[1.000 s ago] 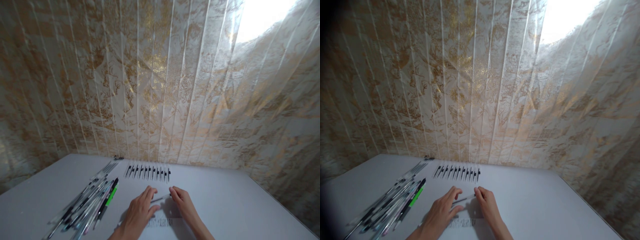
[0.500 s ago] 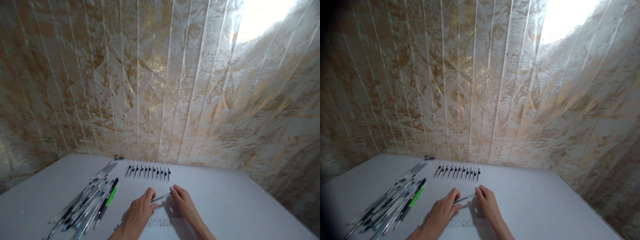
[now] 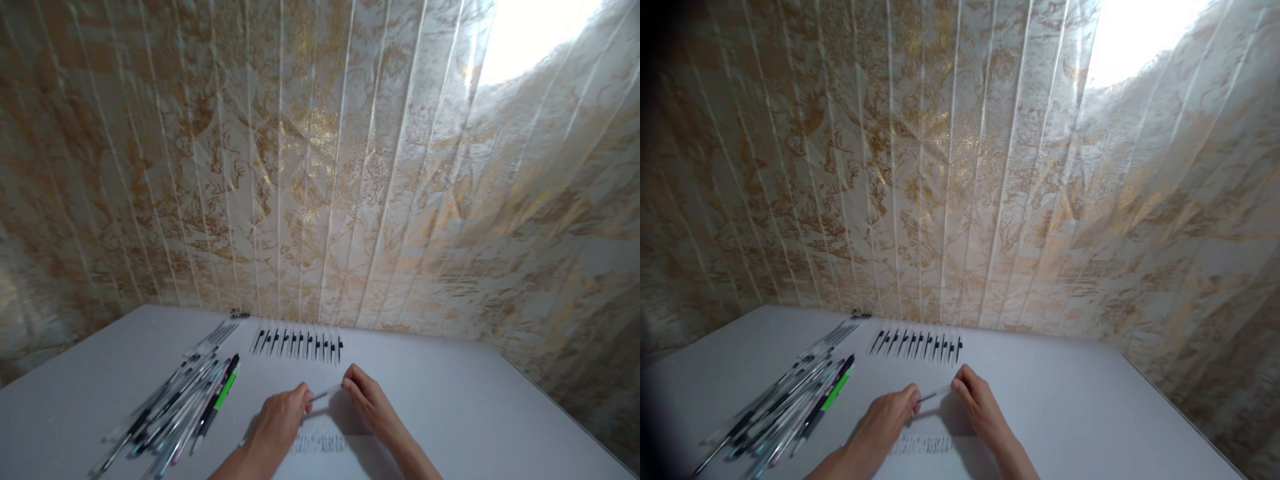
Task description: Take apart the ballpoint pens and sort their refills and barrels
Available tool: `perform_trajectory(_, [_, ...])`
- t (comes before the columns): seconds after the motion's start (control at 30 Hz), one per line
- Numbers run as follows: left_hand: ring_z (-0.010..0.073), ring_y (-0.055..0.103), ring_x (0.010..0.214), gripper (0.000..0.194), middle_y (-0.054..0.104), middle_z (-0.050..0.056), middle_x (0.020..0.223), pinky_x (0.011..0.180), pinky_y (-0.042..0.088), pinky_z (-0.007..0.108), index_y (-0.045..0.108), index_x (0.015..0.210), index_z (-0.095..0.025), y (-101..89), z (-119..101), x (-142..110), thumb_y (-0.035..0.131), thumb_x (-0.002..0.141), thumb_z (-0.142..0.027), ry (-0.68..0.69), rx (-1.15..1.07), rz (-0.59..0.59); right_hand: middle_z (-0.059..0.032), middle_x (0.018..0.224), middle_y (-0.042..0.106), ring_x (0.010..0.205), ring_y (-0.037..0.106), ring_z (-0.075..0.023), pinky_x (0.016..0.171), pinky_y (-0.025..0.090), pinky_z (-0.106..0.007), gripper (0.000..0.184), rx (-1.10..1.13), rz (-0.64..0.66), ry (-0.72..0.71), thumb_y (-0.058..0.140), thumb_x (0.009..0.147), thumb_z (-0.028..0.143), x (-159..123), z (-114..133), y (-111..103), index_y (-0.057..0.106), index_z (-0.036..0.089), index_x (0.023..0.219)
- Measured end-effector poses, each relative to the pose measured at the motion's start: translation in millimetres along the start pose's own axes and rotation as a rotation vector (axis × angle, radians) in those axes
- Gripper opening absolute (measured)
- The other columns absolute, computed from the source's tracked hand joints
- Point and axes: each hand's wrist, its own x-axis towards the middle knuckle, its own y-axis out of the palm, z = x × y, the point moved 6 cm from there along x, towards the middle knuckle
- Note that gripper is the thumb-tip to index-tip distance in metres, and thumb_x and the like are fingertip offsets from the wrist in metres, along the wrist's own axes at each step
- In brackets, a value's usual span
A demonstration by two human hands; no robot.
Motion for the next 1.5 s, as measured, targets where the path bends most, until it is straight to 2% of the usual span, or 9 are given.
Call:
perform_trajectory(0.13, [0.0148,0.061,0.066,0.033,0.064,-0.002,0.069,0.062,0.037,0.021,0.051,0.082,-0.023,-3.3,-4,-2,0.024,0.1,-0.029,0.047,-0.081,0.022,0.005,0.063,0.041,0.061,0.039,-0.0137,0.06,0.032,-0.026,0.044,0.089,0.045,0.002,0.051,0.084,0.064,3,-2,-5,0.046,0.021,0.073])
perform_trajectory(0.3, [0.0143,0.057,0.071,0.005,0.061,-0.004,0.08,0.066,0.037,0.021,0.045,0.093,-0.024,-0.1,-5,-2,0.046,0.089,-0.024,0.121,-0.233,0.025,0.0062,0.058,0.041,0.054,0.038,-0.0119,0.055,0.032,-0.025,0.049,0.161,0.041,0.068,0.054,0.079,0.069,5,-12,-12,0.043,0.022,0.069])
perform_trajectory(0.47, [0.0167,0.055,0.077,0.012,0.059,0.0,0.083,0.07,0.034,0.025,0.046,0.081,-0.022,5.9,1,2,0.039,0.085,-0.014,0.123,-0.099,-0.024,0.008,0.054,0.034,0.05,0.03,-0.0101,0.049,0.023,-0.024,0.052,0.13,0.058,0.11,0.053,0.078,0.07,5,-21,-10,0.04,0.023,0.064])
perform_trajectory(0.73, [0.0176,0.057,0.071,0.023,0.06,0.0,0.077,0.065,0.036,0.024,0.044,0.083,-0.023,2.4,14,6,0.024,0.094,-0.024,0.02,-0.164,-0.046,0.0048,0.065,0.049,0.058,0.041,-0.0104,0.057,0.034,-0.024,0.043,0.468,-0.121,0.111,0.073,0.07,0.057,2,-1,-25,0.052,0.019,0.074])
perform_trajectory(0.87, [0.0172,0.06,0.076,0.017,0.063,0.004,0.084,0.068,0.04,0.022,0.043,0.089,-0.023,3.2,6,2,0.027,0.094,-0.025,0.038,-0.336,-0.021,0.0035,0.074,0.054,0.056,0.042,-0.0076,0.051,0.029,-0.021,0.045,0.801,-0.05,0.319,0.083,0.062,0.046,-5,2,4,0.054,0.019,0.085])
perform_trajectory(0.97, [0.0171,0.058,0.066,0.025,0.063,0.002,0.075,0.061,0.037,0.022,0.05,0.092,-0.022,3.8,-4,-2,0.026,0.095,-0.027,0.064,-0.292,0.01,0.0076,0.064,0.045,0.05,0.033,-0.0044,0.047,0.022,-0.019,0.049,0.865,0.017,0.331,0.082,0.064,0.047,-8,13,30,0.058,0.018,0.095])
perform_trajectory(1.1, [0.0182,0.063,0.066,0.031,0.067,0.001,0.072,0.061,0.036,0.023,0.06,0.105,-0.025,-1.6,-9,-4,0.031,0.096,-0.029,0.05,-0.192,-0.024,0.0098,0.056,0.039,0.045,0.023,-0.0024,0.044,0.012,-0.019,0.05,0.824,-0.112,0.316,0.081,0.062,0.056,-7,14,39,0.06,0.017,0.084])
perform_trajectory(1.33, [0.0166,0.061,0.062,0.032,0.07,0.0,0.07,0.06,0.038,0.022,0.07,0.104,-0.025,-10.7,4,0,0.045,0.09,-0.037,-0.022,-0.25,-0.137,0.0083,0.058,0.043,0.045,0.026,-0.002,0.044,0.018,-0.018,0.055,0.903,-0.269,0.309,0.082,0.058,0.058,-6,3,32,0.065,0.015,0.089])
perform_trajectory(1.5, [0.0155,0.058,0.059,0.028,0.065,-0.003,0.063,0.061,0.038,0.022,0.066,0.096,-0.024,-10.5,4,-2,0.043,0.09,-0.038,-0.02,-0.297,-0.119,0.0067,0.057,0.045,0.045,0.03,-0.0034,0.041,0.022,-0.017,0.048,0.876,-0.476,0.226,0.081,0.06,0.056,-1,-9,-11,0.064,0.015,0.079])
